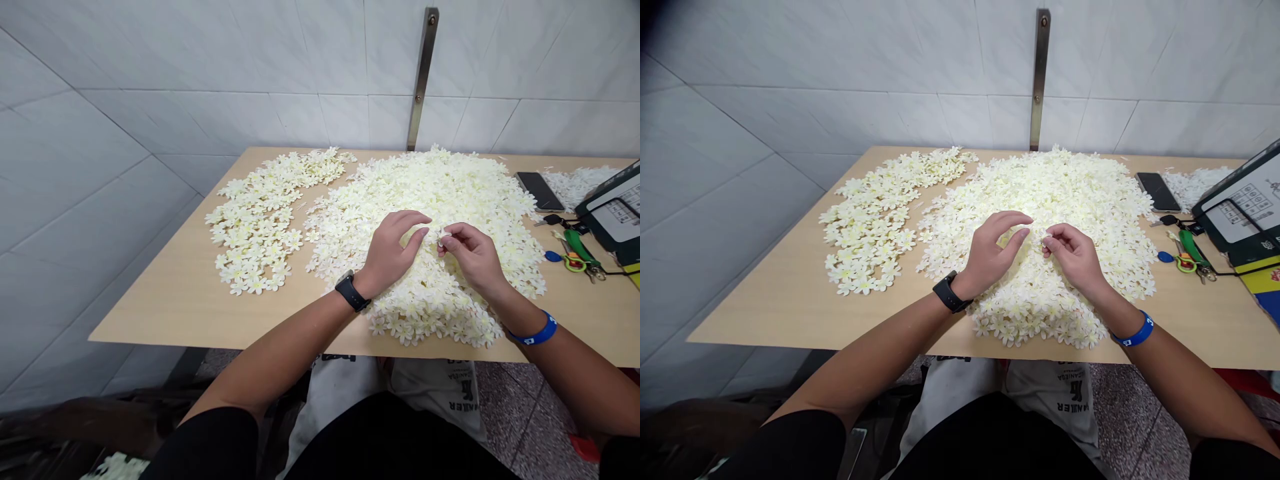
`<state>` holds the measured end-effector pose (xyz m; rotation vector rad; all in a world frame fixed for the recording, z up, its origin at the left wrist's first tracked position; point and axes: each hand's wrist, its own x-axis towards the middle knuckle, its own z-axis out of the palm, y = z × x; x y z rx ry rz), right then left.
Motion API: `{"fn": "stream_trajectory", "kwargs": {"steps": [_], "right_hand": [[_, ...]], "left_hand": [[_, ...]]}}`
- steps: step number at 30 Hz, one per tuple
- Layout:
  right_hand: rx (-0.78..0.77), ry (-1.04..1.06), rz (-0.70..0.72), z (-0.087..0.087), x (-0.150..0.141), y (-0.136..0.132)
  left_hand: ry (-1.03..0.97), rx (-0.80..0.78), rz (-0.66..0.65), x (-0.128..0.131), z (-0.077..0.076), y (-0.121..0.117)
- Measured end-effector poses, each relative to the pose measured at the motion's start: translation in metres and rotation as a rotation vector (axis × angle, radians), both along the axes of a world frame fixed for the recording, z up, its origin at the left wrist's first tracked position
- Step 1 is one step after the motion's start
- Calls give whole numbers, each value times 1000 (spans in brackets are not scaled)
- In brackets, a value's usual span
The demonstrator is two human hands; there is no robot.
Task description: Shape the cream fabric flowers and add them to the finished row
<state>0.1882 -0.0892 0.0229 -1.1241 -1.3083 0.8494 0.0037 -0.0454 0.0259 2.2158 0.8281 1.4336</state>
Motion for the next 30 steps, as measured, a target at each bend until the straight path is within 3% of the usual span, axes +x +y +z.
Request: {"fn": "stream_trajectory", "kwargs": {"steps": [9, 17, 24, 30], "right_hand": [[7, 42, -71, -1, 3, 2], [26, 51, -98, -5, 7, 3], [38, 47, -97, -5, 7, 3], [31, 59, -98, -7, 7, 4]], "left_hand": [[177, -100, 235, -17, -7, 34], [335, -87, 206, -15, -4, 27], [65, -100, 199, -16, -4, 30], [-171, -191, -6, -11, -5, 27]]}}
